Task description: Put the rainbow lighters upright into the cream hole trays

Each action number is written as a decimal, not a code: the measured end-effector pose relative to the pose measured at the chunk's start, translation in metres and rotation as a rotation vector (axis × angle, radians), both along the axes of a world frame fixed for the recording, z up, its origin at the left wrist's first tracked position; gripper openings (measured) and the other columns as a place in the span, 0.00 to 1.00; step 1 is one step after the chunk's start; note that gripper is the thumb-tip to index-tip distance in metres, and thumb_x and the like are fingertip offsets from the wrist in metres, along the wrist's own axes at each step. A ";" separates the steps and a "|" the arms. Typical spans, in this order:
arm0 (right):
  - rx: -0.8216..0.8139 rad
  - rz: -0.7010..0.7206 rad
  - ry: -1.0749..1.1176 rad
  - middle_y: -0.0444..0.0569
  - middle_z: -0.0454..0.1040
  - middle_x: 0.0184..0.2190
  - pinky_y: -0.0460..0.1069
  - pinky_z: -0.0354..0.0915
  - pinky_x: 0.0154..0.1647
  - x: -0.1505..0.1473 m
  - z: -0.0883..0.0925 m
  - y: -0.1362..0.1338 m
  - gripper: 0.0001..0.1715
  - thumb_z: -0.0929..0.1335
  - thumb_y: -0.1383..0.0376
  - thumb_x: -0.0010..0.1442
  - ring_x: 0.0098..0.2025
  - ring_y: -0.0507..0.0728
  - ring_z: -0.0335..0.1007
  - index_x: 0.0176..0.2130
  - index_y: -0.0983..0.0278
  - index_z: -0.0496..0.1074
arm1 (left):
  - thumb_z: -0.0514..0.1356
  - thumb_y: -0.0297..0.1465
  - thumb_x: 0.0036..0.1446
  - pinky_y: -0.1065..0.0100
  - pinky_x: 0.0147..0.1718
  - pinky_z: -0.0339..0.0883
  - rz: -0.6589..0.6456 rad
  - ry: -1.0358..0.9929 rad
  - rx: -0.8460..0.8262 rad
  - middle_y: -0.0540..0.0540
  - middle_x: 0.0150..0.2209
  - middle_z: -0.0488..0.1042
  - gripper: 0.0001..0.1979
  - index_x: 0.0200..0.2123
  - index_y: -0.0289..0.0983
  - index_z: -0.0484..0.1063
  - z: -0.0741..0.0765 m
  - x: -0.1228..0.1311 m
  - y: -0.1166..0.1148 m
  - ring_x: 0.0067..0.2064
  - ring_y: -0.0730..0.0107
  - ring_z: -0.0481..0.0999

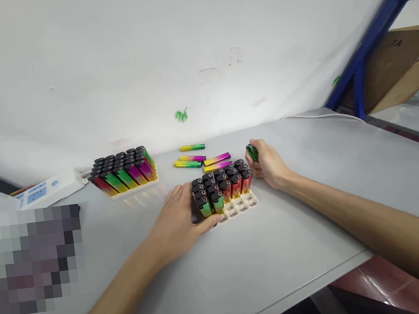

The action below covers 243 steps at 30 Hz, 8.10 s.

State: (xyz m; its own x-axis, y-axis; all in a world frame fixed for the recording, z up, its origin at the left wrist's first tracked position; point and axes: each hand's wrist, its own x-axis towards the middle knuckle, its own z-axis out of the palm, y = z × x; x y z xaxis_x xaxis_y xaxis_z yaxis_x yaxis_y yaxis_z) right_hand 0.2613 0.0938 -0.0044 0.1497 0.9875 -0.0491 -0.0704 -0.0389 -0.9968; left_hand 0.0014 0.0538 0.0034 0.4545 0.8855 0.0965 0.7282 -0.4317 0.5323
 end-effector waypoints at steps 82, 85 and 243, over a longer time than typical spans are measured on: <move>0.091 0.072 0.138 0.35 0.54 0.19 0.45 0.42 0.17 0.004 0.022 -0.018 0.28 0.68 0.38 0.60 0.17 0.46 0.40 0.33 0.59 0.67 | 0.65 0.52 0.54 0.49 0.49 0.69 -0.007 0.056 0.016 0.42 0.44 0.72 0.27 0.50 0.41 0.68 0.002 -0.004 0.000 0.50 0.46 0.72; 0.023 0.065 0.180 0.37 0.51 0.16 0.47 0.41 0.17 0.002 0.020 -0.018 0.37 0.62 0.36 0.63 0.16 0.46 0.39 0.20 0.61 0.60 | 0.65 0.51 0.54 0.48 0.48 0.69 -0.002 0.054 0.010 0.43 0.44 0.73 0.27 0.50 0.41 0.69 0.002 -0.004 0.001 0.50 0.45 0.72; 0.291 0.718 -1.798 0.60 0.80 0.44 0.53 0.62 0.33 -0.091 0.070 0.083 0.25 0.72 0.49 0.60 0.41 0.65 0.75 0.46 0.65 0.80 | 0.71 0.48 0.44 0.50 0.48 0.69 -0.112 -0.032 -0.078 0.45 0.42 0.74 0.24 0.39 0.42 0.70 0.014 -0.008 0.001 0.49 0.46 0.72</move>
State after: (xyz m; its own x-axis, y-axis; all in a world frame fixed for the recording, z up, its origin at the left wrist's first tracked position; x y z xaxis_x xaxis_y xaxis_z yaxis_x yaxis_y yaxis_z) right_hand 0.1700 0.1772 0.0659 -0.5352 0.8266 -0.1740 0.8177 0.5586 0.1388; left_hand -0.0071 0.0546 0.0177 0.5488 0.8348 0.0451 0.6601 -0.4658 0.5894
